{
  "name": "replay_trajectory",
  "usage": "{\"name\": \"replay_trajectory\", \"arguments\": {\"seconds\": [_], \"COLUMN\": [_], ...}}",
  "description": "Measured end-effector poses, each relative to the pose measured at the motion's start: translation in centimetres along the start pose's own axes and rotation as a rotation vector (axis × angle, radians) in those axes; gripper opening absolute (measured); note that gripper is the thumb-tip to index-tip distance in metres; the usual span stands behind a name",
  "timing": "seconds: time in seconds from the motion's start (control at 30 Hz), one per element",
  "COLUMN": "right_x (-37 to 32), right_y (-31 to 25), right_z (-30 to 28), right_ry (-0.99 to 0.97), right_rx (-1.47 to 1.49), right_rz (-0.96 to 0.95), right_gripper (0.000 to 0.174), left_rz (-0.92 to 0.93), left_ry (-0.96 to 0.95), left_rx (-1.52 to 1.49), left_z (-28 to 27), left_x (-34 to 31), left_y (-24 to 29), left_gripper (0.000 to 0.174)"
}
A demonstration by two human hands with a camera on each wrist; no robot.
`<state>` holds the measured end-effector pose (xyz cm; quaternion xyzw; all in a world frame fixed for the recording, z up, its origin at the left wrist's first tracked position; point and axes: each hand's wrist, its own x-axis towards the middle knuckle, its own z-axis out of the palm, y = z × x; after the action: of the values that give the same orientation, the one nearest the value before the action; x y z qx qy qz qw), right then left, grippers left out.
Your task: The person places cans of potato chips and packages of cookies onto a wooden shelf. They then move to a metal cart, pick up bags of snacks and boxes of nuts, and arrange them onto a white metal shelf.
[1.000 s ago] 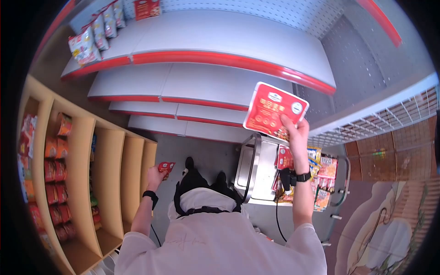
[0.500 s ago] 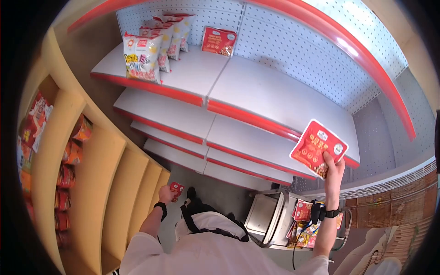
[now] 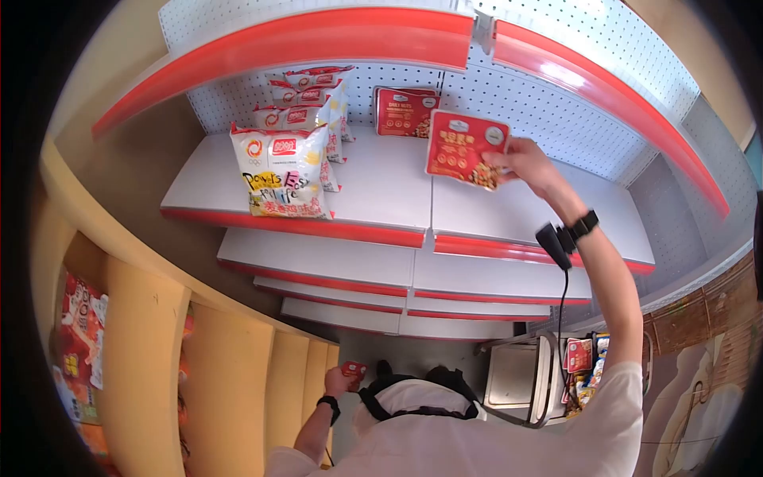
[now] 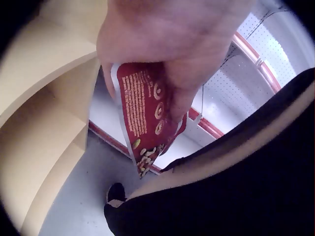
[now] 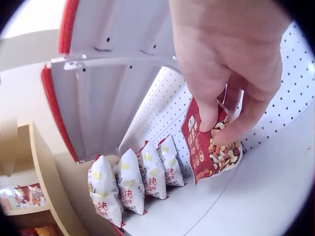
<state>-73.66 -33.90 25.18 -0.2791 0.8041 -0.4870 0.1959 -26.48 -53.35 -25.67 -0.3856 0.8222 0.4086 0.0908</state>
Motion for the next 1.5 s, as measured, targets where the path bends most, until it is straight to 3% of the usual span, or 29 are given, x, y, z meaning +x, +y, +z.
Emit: {"name": "replay_trajectory", "arguments": {"seconds": [0.1, 0.27, 0.47, 0.67, 0.8, 0.87, 0.97, 1.33, 1.43, 1.5], "right_x": [4.7, 11.8, 14.8, 17.4, 16.7, 14.7, 14.2, 14.3, 13.9, 13.7], "right_y": [-0.8, 0.0, 1.4, 3.2, 2.0, -0.1, -1.2, -1.5, -1.8, -1.6], "right_z": [2.1, 3.9, 5.0, 4.5, 4.3, 5.1, 5.5, 6.1, 6.0, 6.0], "right_ry": [-0.036, -0.084, -0.016, 0.093, 0.103, 0.174, 0.158, 0.224, 0.178, 0.205], "right_rx": [0.033, 0.074, 0.029, -0.121, -0.393, -0.56, -0.615, -0.728, -0.729, -0.711], "right_rz": [-0.056, -0.095, -0.154, -0.205, -0.224, -0.23, -0.159, -0.188, -0.06, -0.149], "right_gripper": [0.036, 0.034, 0.03, 0.028, 0.042, 0.065, 0.078, 0.074, 0.075, 0.078], "left_rz": [0.015, -0.021, -0.153, -0.149, -0.133, -0.106, -0.081, 0.027, 0.071, 0.105], "left_ry": [0.006, 0.114, 0.104, 0.114, 0.084, 0.12, 0.178, 0.201, 0.247, 0.269], "left_rx": [-0.038, -0.137, -0.171, -0.178, -0.186, -0.192, -0.284, -0.389, -0.4, -0.456], "left_z": [1.1, 0.8, 1.9, 2.8, 1.0, -0.9, -1.9, -5.9, -6.9, -8.0], "left_x": [-0.3, -2.5, -3.4, -3.3, -3.1, -3.4, -2.8, -1.4, -1.4, -1.7], "left_y": [-2.1, -1.4, -4.2, -6.2, -3.9, -1.1, 0.2, 3.2, 4.6, 5.9], "left_gripper": [0.038, 0.037, 0.04, 0.041, 0.038, 0.036, 0.035, 0.035, 0.035, 0.034]}}
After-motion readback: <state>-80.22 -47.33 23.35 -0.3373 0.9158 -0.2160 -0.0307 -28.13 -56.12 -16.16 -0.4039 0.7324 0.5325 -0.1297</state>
